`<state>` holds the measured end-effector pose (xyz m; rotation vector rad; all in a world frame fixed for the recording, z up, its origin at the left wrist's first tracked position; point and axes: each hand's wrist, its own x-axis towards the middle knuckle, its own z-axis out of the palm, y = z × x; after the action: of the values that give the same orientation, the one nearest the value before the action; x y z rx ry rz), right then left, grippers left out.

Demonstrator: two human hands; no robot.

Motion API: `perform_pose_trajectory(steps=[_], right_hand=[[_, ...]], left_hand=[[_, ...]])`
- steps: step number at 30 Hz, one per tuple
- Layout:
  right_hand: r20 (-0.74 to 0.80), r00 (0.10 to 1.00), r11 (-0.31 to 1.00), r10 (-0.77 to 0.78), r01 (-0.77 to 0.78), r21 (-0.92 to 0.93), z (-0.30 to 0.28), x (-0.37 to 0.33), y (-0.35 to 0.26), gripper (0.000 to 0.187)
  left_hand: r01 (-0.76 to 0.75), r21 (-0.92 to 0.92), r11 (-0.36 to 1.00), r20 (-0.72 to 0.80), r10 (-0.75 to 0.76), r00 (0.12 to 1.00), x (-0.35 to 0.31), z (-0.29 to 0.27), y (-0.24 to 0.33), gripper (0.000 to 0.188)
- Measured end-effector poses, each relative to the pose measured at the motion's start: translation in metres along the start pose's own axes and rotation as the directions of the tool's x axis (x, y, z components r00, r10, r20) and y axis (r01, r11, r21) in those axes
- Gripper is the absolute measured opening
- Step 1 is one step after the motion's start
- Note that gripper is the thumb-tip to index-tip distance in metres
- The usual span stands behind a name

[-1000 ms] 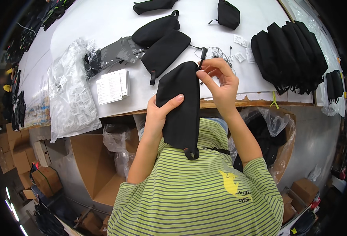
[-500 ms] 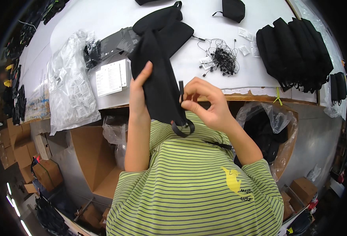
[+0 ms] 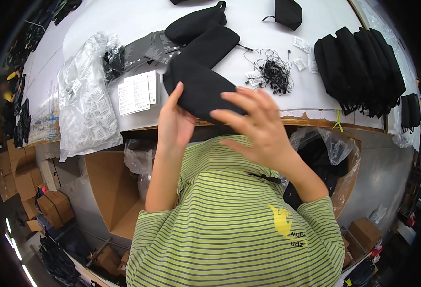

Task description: The recorder is placing various accessories like cleaning cloths, instructions, and small tags into black eyewear cases.

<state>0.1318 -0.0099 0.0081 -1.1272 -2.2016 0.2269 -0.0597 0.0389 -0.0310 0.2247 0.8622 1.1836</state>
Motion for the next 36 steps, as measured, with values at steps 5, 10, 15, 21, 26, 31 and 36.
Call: perform_pose_trajectory(steps=[5,10,15,21,26,31,36], right_hand=[[-0.024,0.997,0.997,-0.071,0.070,-0.035,0.017,0.008,0.026,0.048],[0.054,0.982,0.883,0.180,-0.186,0.432,-0.004,0.008,0.034,0.053],[0.150,0.946,0.566,0.286,-0.293,0.770,-0.021,0.004,0.042,0.041],[0.293,0.901,0.366,0.320,-0.402,0.839,-0.035,-0.007,0.052,0.039],[0.402,0.884,0.807,0.239,-0.411,0.423,-0.068,-0.018,0.071,0.036],[0.562,0.746,0.766,0.356,-0.578,0.282,-0.112,-0.014,0.071,0.039],[-0.274,0.718,0.766,0.640,-0.568,0.301,-0.205,-0.023,0.090,0.035]], left_hand=[[0.239,-0.173,0.955,0.229,-0.198,0.953,-0.012,-0.007,-0.011,0.039],[-0.483,0.758,0.438,0.268,0.466,0.843,-0.004,-0.033,-0.016,0.072],[-0.726,0.684,0.079,0.645,0.400,0.651,-0.012,-0.034,0.014,0.056],[-0.753,0.598,0.275,0.703,0.272,0.657,-0.015,-0.014,0.023,0.039],[-0.694,0.704,0.150,0.685,0.117,0.720,-0.019,0.004,0.009,0.032],[-0.685,0.723,0.095,0.685,0.031,0.728,-0.021,0.014,0.015,0.038],[-0.274,0.876,-0.397,0.462,0.528,0.712,0.004,-0.055,0.078,0.048]])
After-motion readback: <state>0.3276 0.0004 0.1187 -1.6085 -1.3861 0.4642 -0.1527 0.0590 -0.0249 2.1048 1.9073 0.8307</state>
